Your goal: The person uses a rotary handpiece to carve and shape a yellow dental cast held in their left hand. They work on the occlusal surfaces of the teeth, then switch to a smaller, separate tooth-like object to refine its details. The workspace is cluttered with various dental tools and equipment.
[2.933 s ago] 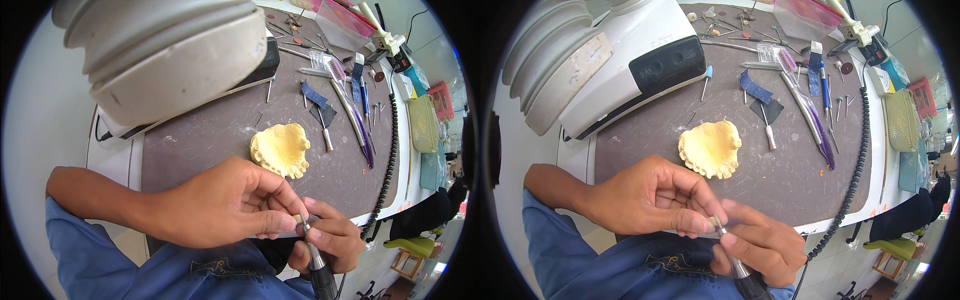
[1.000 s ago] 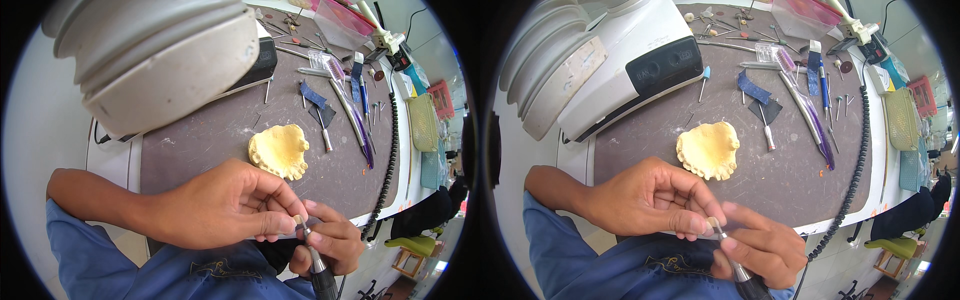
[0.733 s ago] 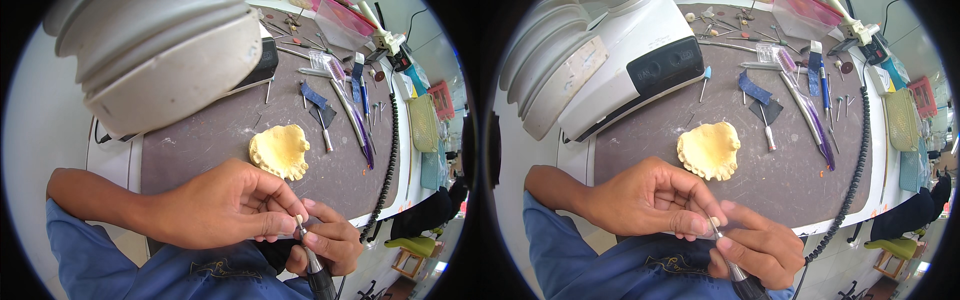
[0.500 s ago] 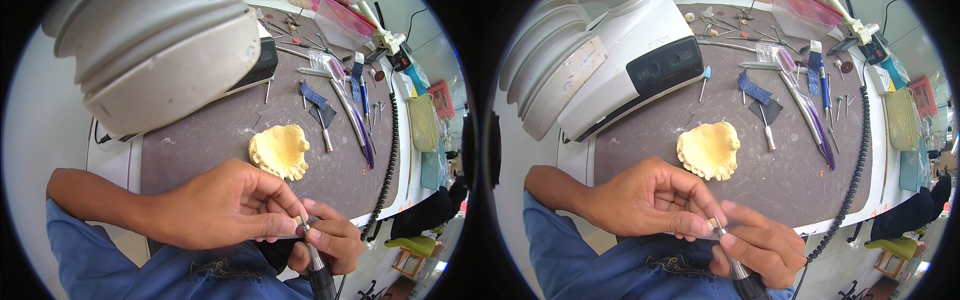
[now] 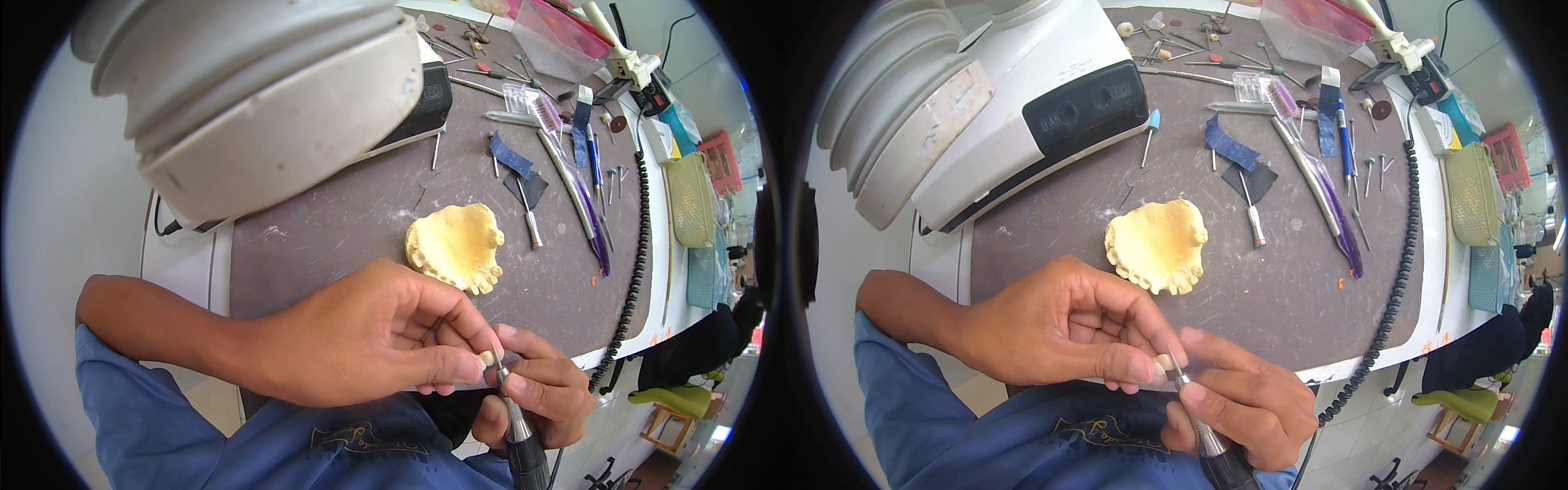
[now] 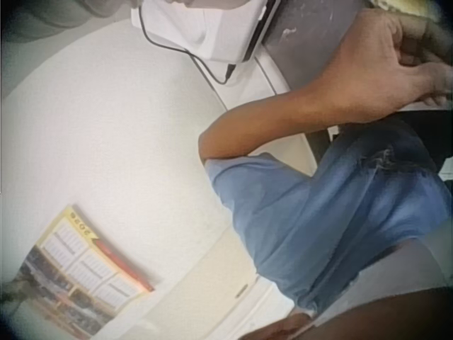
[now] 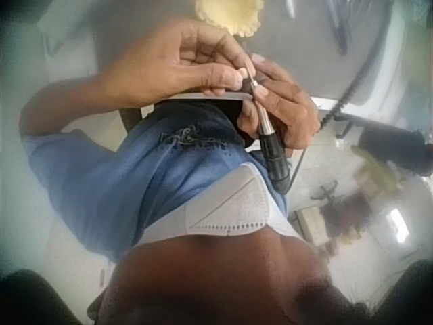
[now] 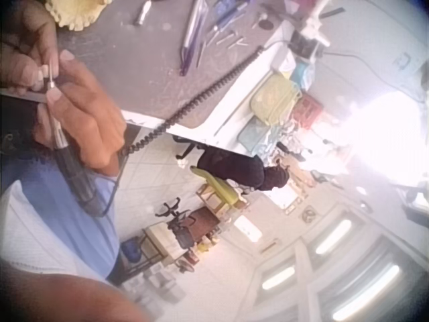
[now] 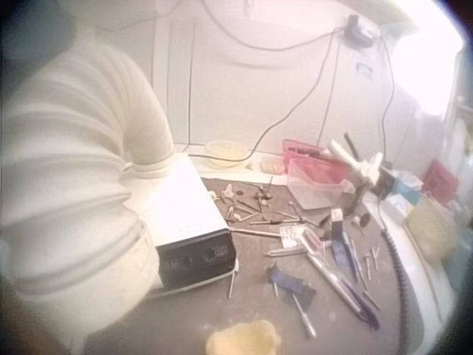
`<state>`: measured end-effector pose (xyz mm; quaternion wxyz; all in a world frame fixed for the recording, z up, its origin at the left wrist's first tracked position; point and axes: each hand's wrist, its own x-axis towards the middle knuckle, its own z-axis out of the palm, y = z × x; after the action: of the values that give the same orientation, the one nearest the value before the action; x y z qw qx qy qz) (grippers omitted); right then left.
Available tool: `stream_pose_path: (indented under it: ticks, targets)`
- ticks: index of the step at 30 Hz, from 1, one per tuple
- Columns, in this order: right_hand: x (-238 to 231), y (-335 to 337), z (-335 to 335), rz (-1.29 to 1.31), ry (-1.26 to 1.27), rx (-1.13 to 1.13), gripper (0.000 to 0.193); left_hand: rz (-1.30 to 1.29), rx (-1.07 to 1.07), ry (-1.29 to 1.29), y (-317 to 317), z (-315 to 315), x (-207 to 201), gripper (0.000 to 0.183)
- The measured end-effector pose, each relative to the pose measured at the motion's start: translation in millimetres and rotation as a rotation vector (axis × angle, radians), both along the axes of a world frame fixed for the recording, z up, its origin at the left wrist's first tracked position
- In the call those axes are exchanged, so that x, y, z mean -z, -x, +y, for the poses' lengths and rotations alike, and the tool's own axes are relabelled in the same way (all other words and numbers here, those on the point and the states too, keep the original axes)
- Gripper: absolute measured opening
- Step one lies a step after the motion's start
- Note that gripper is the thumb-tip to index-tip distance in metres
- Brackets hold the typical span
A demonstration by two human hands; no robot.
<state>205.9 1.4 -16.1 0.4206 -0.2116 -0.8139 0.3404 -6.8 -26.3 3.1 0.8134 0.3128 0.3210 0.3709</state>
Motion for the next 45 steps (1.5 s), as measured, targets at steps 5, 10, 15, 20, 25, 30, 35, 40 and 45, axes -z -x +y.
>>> stream_pose_path:
  ticks: [5,10,15,20,25,30,35,40,45]
  targets:
    - [-0.5,0.8,0.5,-0.021,-0.008,-0.007,0.035,0.018,0.010,0.007,0.9,1.7,1.2,0.023]
    - [-2.7,0.7,1.5,-0.032,-0.005,-0.027,0.035,0.011,0.014,0.025,1.8,1.7,0.2,0.023]
    - [-0.7,-3.5,0.0,0.034,-0.012,-0.003,0.036,-0.013,0.024,0.011,-0.2,5.3,-1.4,0.022]
    - [14.4,-0.9,-0.3,0.252,0.034,0.104,0.032,0.016,-0.030,-0.047,0.8,0.9,4.5,0.021]
    - [9.5,1.9,2.1,0.267,0.106,0.136,0.031,0.050,-0.058,-0.073,0.2,0.8,0.4,0.018]
    - [11.4,3.1,-0.5,0.268,0.097,0.135,0.032,0.057,-0.093,-0.088,-0.3,-1.2,-0.4,0.016]
    - [14.2,1.4,1.1,0.263,0.055,0.112,0.033,0.062,-0.099,-0.079,-0.5,-1.1,-0.9,0.015]
    - [12.4,-0.1,-1.1,0.235,0.080,0.122,0.035,0.054,-0.094,-0.037,0.7,-2.3,-3.9,0.016]
    - [12.8,2.2,-2.5,0.264,0.089,0.133,0.035,0.044,-0.098,-0.038,0.8,-2.6,-1.7,0.017]
